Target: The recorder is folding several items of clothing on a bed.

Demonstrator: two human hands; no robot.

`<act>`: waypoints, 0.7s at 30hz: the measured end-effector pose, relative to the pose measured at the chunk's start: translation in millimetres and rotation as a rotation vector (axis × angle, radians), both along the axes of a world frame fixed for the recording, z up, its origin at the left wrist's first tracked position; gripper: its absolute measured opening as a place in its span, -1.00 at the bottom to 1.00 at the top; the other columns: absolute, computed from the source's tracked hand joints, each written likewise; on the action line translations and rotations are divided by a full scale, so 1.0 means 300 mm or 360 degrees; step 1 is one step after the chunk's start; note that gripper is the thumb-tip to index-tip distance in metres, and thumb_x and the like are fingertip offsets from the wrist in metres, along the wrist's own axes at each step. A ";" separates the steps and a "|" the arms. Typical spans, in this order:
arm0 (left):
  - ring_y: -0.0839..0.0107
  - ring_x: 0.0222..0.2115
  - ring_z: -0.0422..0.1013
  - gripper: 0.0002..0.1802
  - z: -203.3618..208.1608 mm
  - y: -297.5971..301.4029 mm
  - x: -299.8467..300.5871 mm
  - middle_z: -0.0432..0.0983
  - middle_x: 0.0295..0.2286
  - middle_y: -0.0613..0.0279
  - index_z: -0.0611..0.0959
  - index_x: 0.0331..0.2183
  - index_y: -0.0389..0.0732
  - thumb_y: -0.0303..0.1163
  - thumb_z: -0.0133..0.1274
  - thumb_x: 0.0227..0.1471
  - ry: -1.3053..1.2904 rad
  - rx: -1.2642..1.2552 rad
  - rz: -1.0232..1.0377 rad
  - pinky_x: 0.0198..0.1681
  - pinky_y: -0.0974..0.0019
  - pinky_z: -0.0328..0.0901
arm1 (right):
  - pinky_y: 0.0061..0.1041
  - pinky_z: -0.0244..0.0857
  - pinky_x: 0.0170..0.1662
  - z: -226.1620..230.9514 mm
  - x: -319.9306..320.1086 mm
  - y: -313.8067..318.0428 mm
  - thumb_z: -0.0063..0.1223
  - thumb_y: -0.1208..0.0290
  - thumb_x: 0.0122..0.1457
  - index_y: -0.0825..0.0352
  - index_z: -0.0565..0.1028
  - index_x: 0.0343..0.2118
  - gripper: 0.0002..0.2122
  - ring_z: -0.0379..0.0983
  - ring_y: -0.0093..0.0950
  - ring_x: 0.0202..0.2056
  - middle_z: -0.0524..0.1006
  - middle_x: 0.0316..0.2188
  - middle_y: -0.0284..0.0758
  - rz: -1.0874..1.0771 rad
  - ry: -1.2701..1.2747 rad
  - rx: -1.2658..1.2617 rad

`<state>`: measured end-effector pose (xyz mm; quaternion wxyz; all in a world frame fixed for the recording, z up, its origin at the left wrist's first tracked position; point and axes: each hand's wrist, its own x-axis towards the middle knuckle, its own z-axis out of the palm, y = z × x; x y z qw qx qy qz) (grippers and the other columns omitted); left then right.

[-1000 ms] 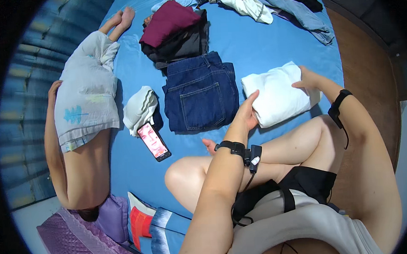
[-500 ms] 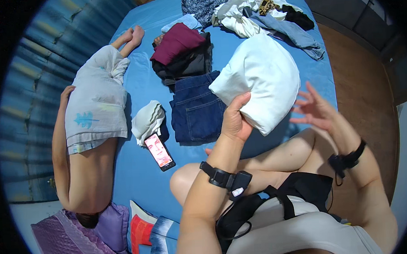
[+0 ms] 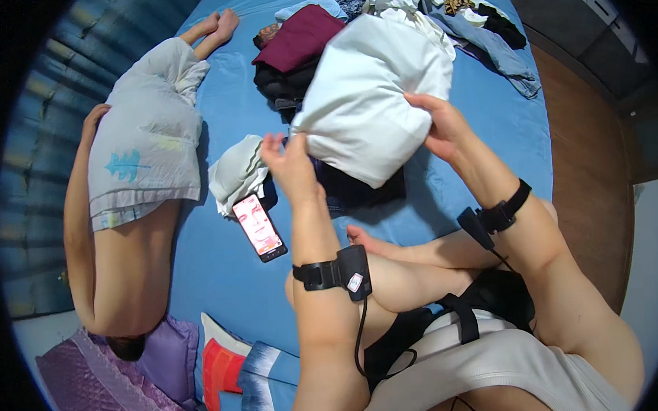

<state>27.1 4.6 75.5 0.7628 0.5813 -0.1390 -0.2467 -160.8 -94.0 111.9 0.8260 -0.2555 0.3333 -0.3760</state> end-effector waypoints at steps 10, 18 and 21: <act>0.01 0.08 -0.01 -0.38 -0.073 -0.026 0.052 0.02 0.06 -0.10 0.29 0.01 -0.20 -0.37 0.03 -0.17 -0.1386 0.0550 -0.0416 0.10 0.07 -0.06 | -0.36 0.22 -0.10 -0.410 0.235 0.225 -0.09 0.27 0.13 0.28 0.24 -0.04 -0.64 0.35 -0.38 -0.17 0.38 -0.15 -0.29 -0.0315 -0.0091 0.0636; -0.02 0.16 -0.24 -0.35 -0.108 -0.058 -0.050 -0.13 0.13 -0.02 0.28 0.05 0.12 -0.14 0.02 -0.14 -0.1561 0.1320 -0.0842 0.06 -0.27 -0.24 | -0.50 0.29 -0.34 -0.246 0.137 0.282 -0.12 0.29 0.10 0.23 0.40 -0.25 -0.79 0.45 -0.47 -0.41 0.51 -0.41 -0.39 0.0760 0.0508 0.0587; 0.03 0.15 -0.15 -0.46 -0.097 -0.085 -0.046 -0.06 0.11 -0.05 0.31 0.04 0.01 -0.23 -0.07 -0.05 -0.1603 0.0732 -0.0740 0.09 -0.13 -0.19 | -0.45 0.27 -0.31 -0.150 0.112 0.239 -0.09 0.31 0.06 0.33 0.39 -0.25 -0.76 0.43 -0.43 -0.34 0.50 -0.35 -0.33 0.0654 0.1139 -0.1226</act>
